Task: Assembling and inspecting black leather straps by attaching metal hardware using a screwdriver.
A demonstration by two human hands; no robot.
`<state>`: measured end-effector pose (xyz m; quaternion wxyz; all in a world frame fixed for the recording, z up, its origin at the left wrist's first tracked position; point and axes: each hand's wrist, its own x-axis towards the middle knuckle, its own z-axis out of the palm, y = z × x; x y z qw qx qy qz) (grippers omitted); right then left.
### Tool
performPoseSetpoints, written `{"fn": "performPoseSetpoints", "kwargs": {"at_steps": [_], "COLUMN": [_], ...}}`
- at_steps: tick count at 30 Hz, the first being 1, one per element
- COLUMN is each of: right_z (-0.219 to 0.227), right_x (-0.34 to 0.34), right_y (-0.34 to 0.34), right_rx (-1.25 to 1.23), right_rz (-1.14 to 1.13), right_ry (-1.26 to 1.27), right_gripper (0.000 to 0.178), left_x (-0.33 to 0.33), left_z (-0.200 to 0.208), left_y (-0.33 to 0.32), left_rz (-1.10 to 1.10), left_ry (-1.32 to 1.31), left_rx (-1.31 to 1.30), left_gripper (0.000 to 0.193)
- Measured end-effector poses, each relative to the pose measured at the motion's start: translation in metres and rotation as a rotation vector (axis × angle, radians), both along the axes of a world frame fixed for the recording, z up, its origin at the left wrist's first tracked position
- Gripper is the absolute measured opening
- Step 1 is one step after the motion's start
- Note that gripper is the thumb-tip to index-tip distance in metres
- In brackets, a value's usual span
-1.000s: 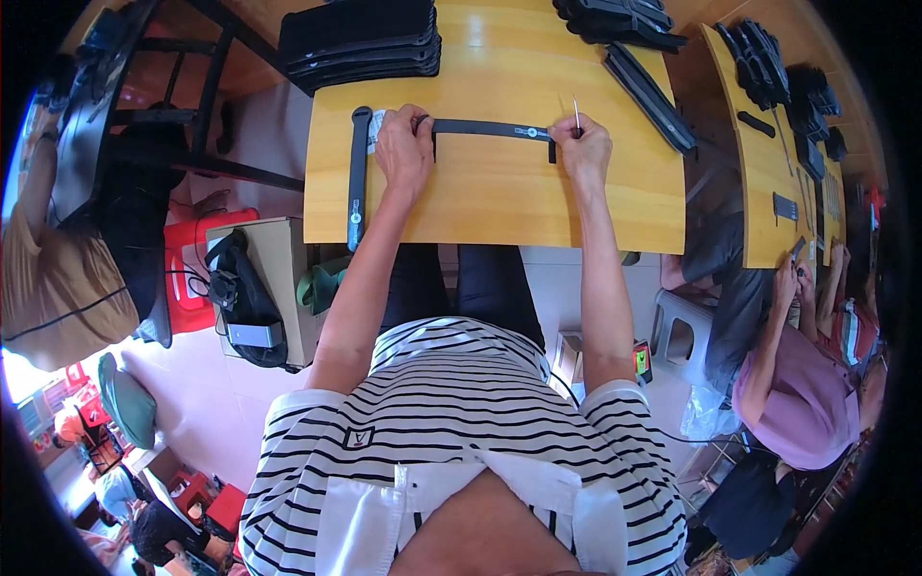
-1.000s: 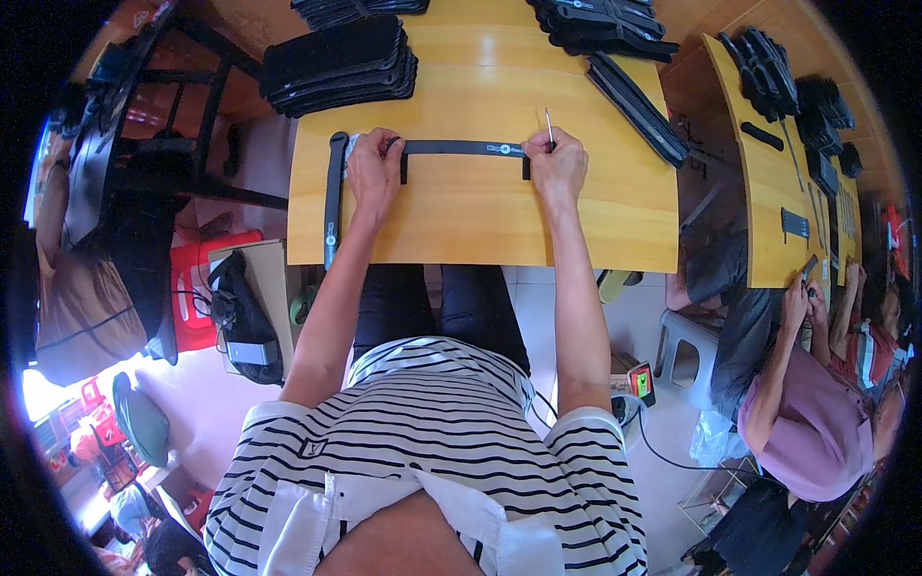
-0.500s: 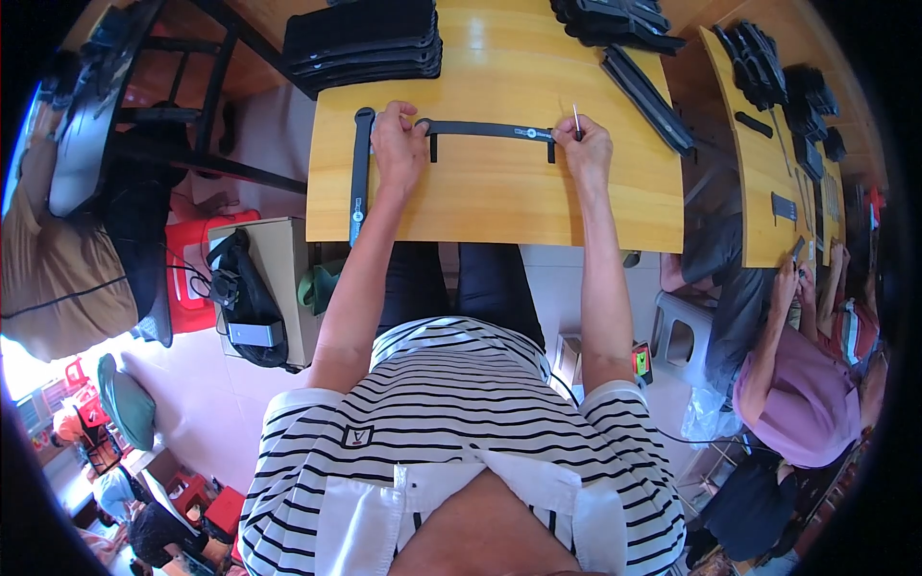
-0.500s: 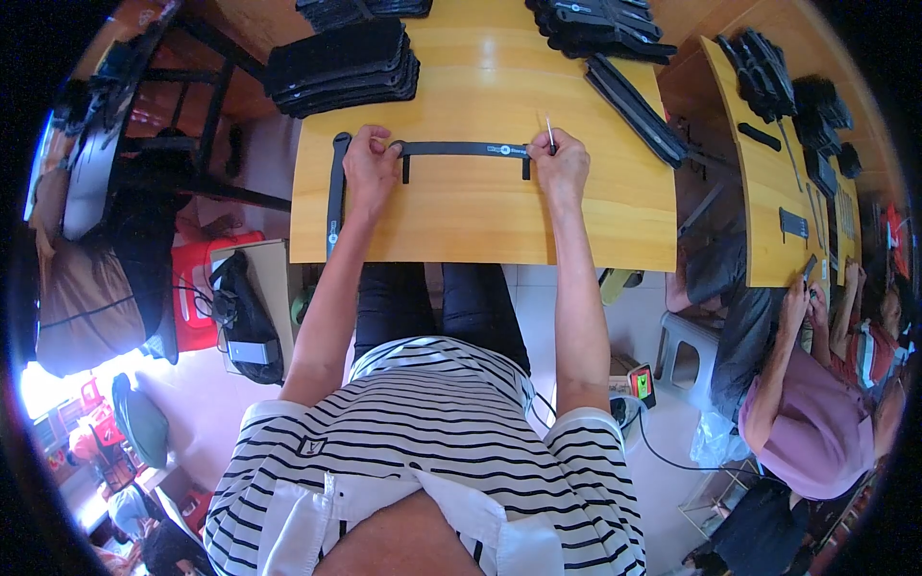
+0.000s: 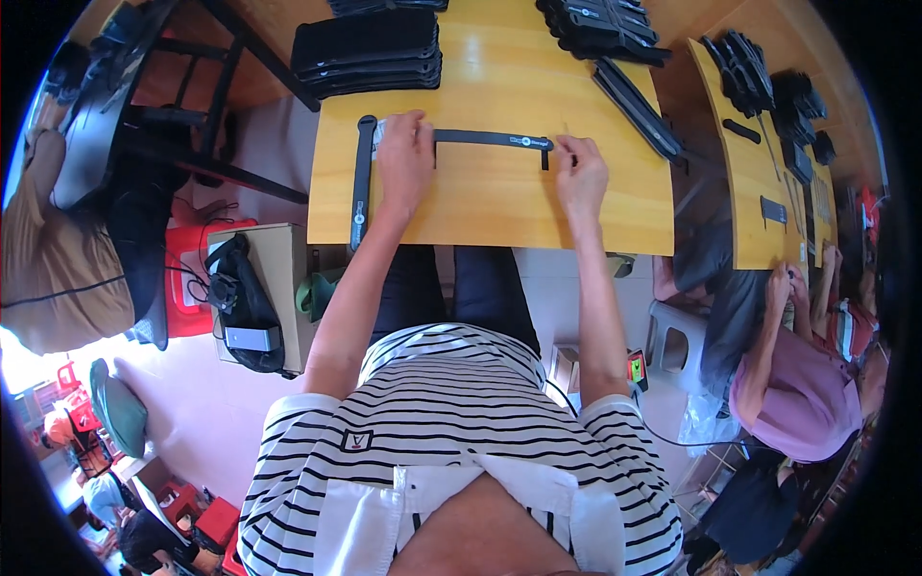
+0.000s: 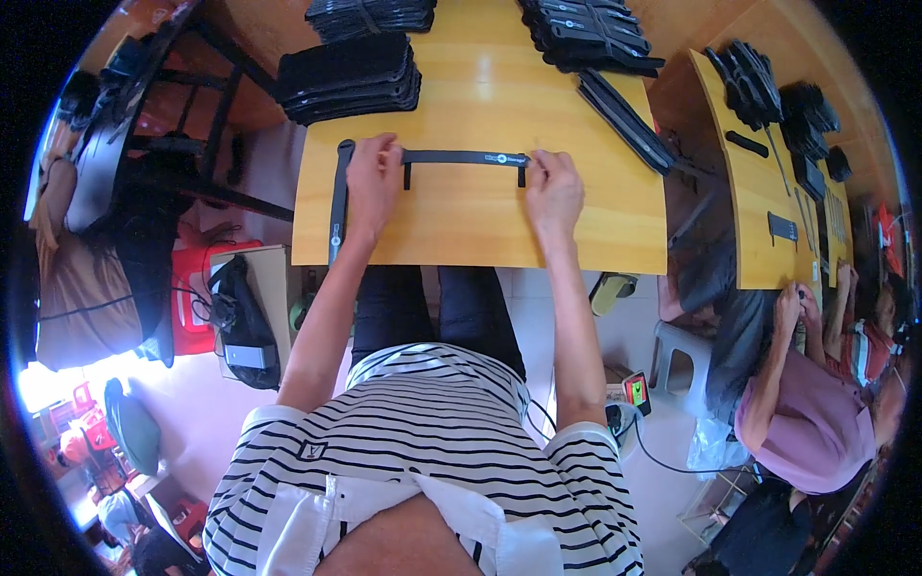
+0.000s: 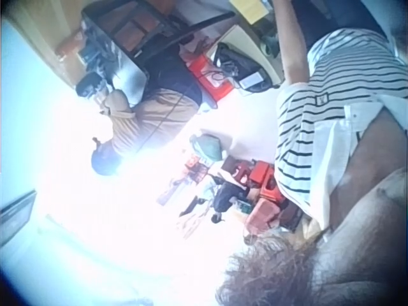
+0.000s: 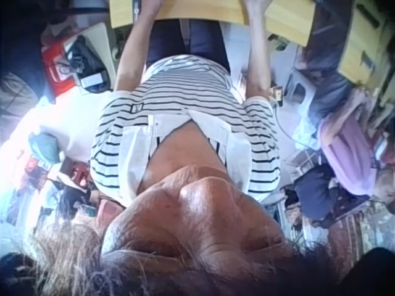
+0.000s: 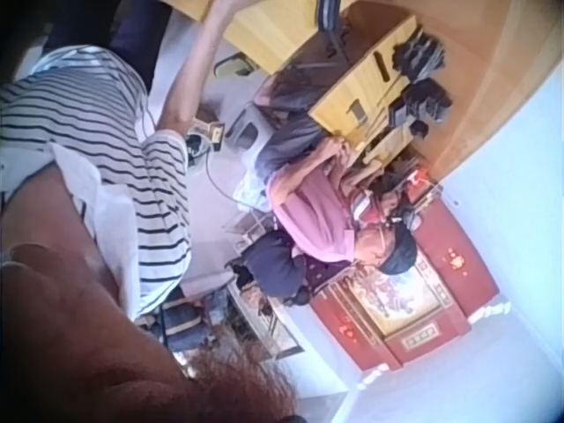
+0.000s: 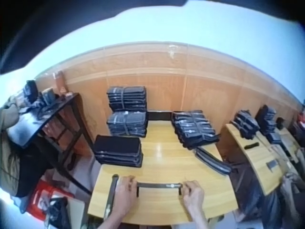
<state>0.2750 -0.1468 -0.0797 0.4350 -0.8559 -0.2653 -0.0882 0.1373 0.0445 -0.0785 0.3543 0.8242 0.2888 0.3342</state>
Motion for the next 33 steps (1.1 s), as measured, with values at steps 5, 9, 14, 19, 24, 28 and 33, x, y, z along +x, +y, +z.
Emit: {"fn": "performPoseSetpoints", "kwargs": {"at_steps": [5,9,14,19,24,28,33], "right_z": [0.009,-0.001,0.004,0.002,-0.005,0.007,0.011], "right_x": [-0.037,-0.043,-0.042,-0.037,-0.037,-0.047,-0.060], "right_y": [0.021,0.026,0.016,0.004,-0.008,-0.027,-0.050], "right_rx": [-0.239,-0.462,-0.567,-0.539,-0.389,-0.198,-0.168], "right_rz": [0.256,0.297,0.183,0.135,0.089,0.066,0.095], "right_ry": [-0.188,-0.178,-0.128,-0.159,-0.265,-0.163,-0.085], "right_gripper": [0.032,0.040,0.038,0.037,0.034,0.027,0.022], "left_x": [0.003,-0.002,-0.007,-0.010,-0.009,-0.039,-0.101], "left_z": [-0.009,-0.019,-0.024,-0.025,-0.019,0.014,0.027], "left_y": [-0.029,-0.030,-0.025,-0.021,-0.023,-0.012,0.003], "left_rz": [-0.252,-0.332,-0.363,-0.342,-0.395,-0.148,0.207], "left_ry": [0.216,0.434,0.411,0.416,0.323,0.114,0.426], "left_rx": [0.463,0.499,0.505,0.480,0.316,0.284,0.147], "left_gripper": [0.048,0.059,0.059,0.060,0.063,0.052,0.046]}}
